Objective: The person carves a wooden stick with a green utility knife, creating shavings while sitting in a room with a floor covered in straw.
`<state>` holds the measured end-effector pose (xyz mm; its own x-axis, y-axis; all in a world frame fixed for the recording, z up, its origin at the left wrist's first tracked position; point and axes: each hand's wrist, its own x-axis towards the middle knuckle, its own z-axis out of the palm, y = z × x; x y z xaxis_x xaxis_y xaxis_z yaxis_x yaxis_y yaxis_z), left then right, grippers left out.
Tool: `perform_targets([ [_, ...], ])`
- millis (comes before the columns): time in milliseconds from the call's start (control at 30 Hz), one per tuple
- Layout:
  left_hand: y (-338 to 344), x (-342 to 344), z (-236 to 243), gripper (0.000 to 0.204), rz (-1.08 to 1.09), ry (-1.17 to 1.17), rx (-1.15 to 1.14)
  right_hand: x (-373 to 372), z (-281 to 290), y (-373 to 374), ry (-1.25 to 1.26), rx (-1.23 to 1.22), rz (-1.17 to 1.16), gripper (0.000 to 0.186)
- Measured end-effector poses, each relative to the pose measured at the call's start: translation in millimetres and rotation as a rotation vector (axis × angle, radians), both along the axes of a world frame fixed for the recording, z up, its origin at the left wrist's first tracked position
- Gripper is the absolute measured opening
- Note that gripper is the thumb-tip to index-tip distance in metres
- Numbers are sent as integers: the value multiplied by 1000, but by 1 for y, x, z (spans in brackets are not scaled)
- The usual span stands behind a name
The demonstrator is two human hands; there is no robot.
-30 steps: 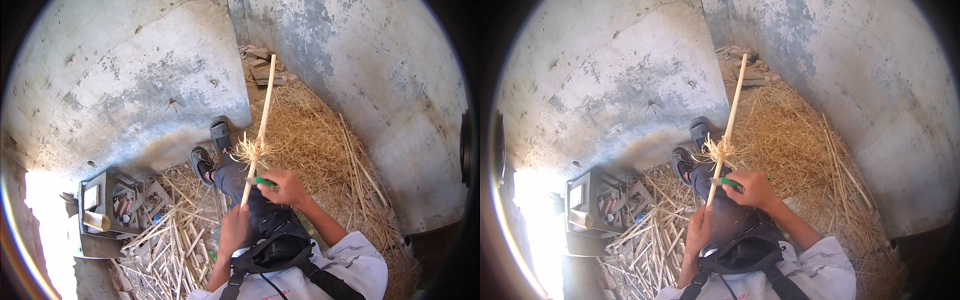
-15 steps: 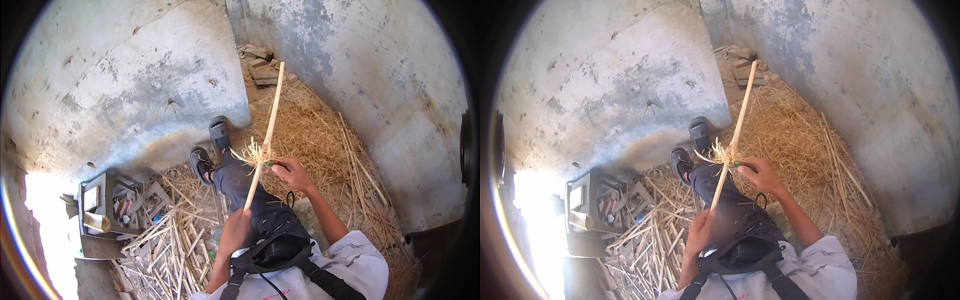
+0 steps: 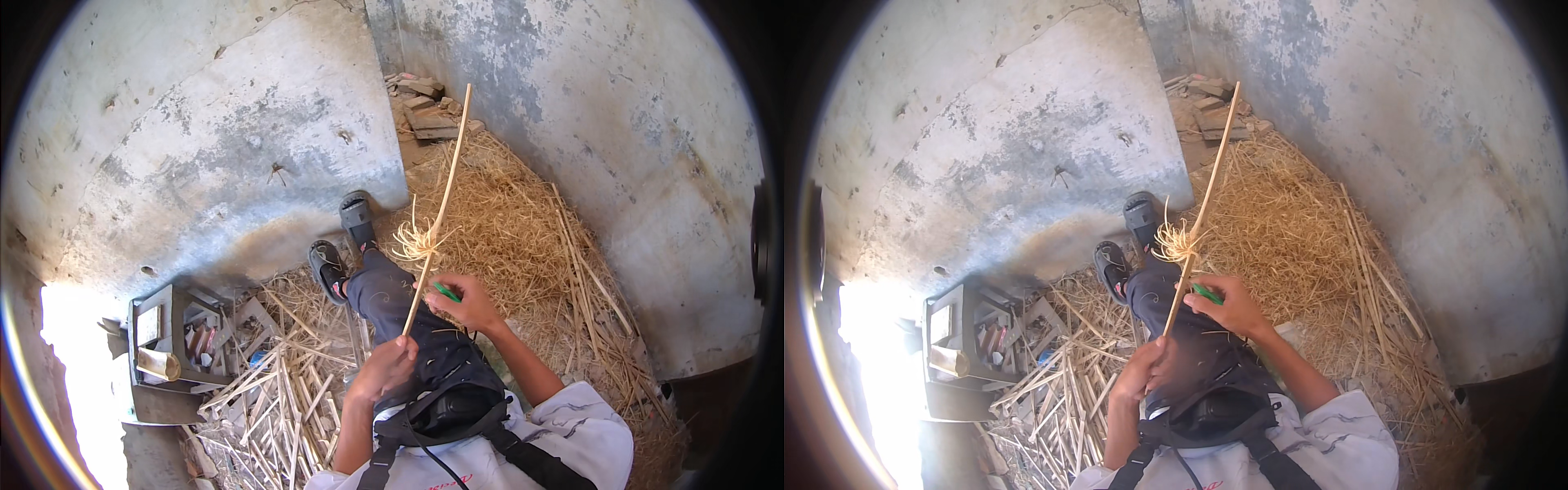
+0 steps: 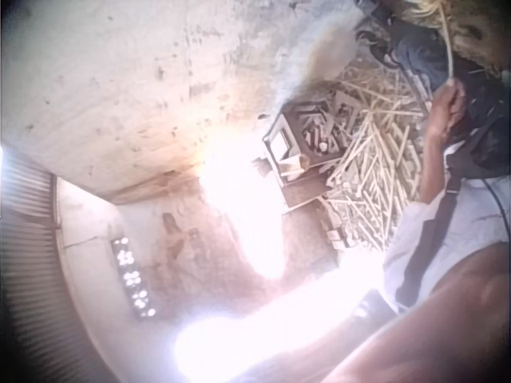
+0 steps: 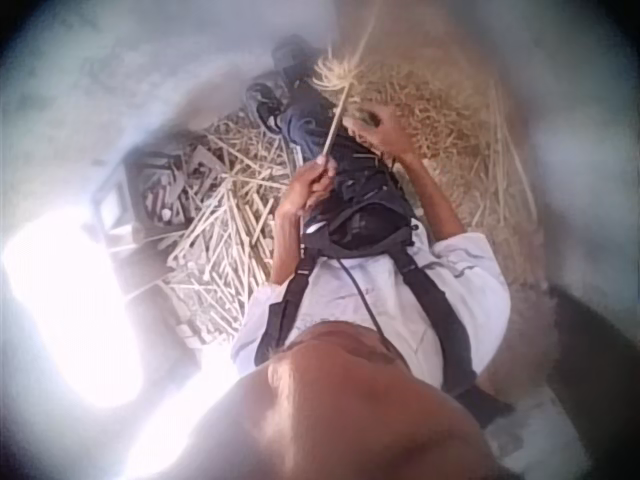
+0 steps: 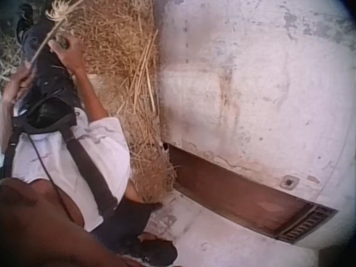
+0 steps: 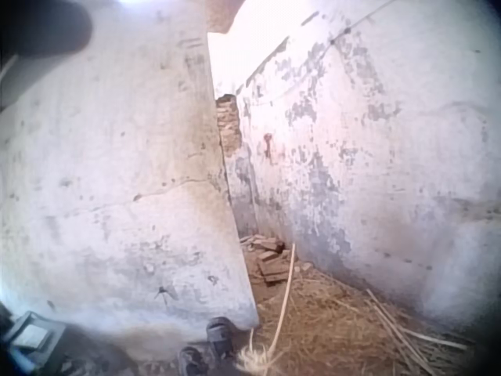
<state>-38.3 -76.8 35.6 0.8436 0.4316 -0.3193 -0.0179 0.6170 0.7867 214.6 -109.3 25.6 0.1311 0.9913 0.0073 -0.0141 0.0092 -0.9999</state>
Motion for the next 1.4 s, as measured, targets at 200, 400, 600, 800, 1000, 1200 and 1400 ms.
perform_targets([
  [200, -2, 9, 19, 50, -66, 159, 196, -10, 8, 11, 33, 79, -79, 27],
  [400, -2, 9, 17, 42, 37, 130, 282, -10, 6, 20, -26, 104, -156, 24],
  [600, -4, 1, 5, 39, 163, 125, 311, -6, 2, 29, 38, 130, -193, 24],
  [800, -1, -5, 6, 37, 153, 83, 226, -3, 1, 31, 72, 164, -201, 22],
  [1000, 0, -6, 1, 40, 170, 39, 123, -2, 12, 25, -47, 160, -60, 33],
  [1200, 0, -4, 4, 37, 159, 4, 116, -10, 8, 26, 39, 245, -117, 38],
  [1400, -6, 11, 26, 33, 263, 254, 531, -15, 8, 24, -59, 221, -171, 28],
])
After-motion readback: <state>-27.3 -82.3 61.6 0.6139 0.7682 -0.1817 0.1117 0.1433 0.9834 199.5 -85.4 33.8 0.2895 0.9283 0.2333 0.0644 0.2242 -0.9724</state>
